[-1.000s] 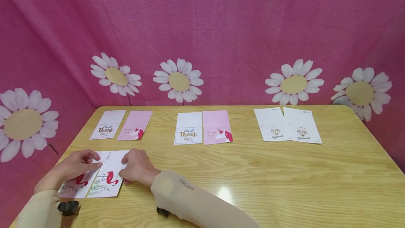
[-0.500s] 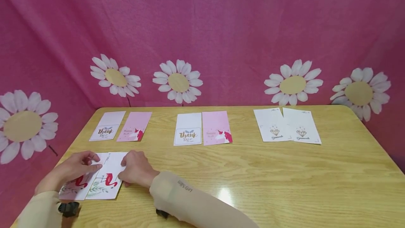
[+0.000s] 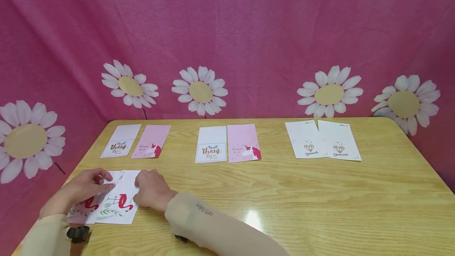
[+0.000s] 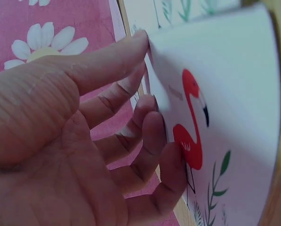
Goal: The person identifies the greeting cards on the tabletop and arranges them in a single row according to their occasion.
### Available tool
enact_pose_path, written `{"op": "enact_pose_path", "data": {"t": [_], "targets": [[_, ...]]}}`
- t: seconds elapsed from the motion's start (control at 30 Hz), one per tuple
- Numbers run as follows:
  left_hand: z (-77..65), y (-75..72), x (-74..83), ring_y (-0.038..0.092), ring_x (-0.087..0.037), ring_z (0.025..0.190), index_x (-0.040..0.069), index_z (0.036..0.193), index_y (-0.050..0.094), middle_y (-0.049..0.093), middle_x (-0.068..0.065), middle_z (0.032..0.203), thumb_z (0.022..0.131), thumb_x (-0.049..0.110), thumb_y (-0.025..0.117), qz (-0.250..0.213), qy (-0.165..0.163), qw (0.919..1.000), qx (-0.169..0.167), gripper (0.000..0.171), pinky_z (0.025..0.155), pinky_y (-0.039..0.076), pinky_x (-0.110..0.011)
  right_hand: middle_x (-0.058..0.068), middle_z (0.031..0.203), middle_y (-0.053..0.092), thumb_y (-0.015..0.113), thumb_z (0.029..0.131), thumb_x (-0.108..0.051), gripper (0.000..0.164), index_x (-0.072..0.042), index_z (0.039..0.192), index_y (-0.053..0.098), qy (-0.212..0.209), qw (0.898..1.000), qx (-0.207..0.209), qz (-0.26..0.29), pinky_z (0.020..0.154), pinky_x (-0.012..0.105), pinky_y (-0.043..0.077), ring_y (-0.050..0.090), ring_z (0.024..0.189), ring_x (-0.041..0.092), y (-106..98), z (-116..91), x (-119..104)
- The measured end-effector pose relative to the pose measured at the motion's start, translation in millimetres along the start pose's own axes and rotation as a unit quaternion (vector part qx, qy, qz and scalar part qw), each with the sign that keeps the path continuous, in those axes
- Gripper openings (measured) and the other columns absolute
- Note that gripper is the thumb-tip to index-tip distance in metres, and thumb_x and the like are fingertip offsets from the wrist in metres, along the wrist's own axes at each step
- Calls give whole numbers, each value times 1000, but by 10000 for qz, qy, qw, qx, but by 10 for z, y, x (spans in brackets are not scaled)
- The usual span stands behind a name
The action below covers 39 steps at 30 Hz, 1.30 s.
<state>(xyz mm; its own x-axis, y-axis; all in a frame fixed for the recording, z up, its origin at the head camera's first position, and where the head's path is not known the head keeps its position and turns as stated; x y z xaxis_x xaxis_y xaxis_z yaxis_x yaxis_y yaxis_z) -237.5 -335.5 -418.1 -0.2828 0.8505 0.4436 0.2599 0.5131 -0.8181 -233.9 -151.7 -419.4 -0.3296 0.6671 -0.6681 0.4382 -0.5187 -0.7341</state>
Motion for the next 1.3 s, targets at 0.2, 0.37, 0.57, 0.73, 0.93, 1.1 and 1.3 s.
{"op": "enact_pose_path", "data": {"t": [0.2,0.37,0.57,0.73,0.93,1.1,1.3], "targets": [[15,-14,6,53,-25,90,5,116,61,56,-15,103,92,29,73,150,214,9996,-52,36,68,44,-31,-4,110,72,79,88,-22,29,-12,114,74,60,9999,-120,-62,82,17,48,55,90,7,-40,-23,40],[53,-181,-6,56,-29,91,0,120,60,62,-22,106,97,34,66,245,434,9982,323,42,68,45,-33,-3,86,66,75,92,-19,32,-7,121,71,-101,9986,-39,513,65,17,42,51,72,7,-139,-70,66],[264,-450,98,54,-47,112,-8,138,47,55,-35,130,100,40,58,106,365,9903,1334,63,90,50,-59,-2,81,62,72,93,-19,31,-5,122,71,-221,9929,414,1095,66,18,43,52,72,8,-367,-42,194],[518,-426,39,37,-56,124,-13,151,19,35,-44,140,97,46,60,49,-369,9922,1189,90,106,39,-70,1,97,69,73,94,-25,35,-7,124,70,-46,9795,734,1878,70,20,49,58,80,8,-487,24,324],[672,-347,76,25,-64,128,-18,153,6,20,-52,142,88,53,68,411,-766,9928,820,114,109,32,-76,3,99,71,74,93,-27,38,-7,125,68,407,9435,910,3160,60,26,54,64,69,14,-527,100,471],[706,-306,153,26,-61,126,-19,149,13,24,-50,137,85,52,72,329,-817,9941,632,112,107,35,-74,2,99,72,75,93,-28,39,-9,126,67,842,9145,890,3857,67,31,61,69,76,17,-486,165,566],[725,-326,166,32,-57,120,-19,140,27,36,-42,126,84,50,73,285,-812,9949,518,100,102,41,-68,14,102,72,73,96,-25,34,-8,125,65,1090,8694,751,4761,71,33,63,66,77,16,-397,236,602]]}}
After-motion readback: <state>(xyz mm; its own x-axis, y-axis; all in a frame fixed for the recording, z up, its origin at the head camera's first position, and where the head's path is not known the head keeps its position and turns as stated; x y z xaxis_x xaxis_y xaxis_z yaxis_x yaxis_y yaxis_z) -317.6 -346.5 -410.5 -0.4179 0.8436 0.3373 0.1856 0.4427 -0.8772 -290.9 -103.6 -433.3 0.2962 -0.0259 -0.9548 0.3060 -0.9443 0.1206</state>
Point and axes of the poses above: each hand's wrist, its own z-axis towards the middle knuckle, its own y-axis out of the palm, x = y × z, the point moved 8 cm from there along z, towards the middle knuckle
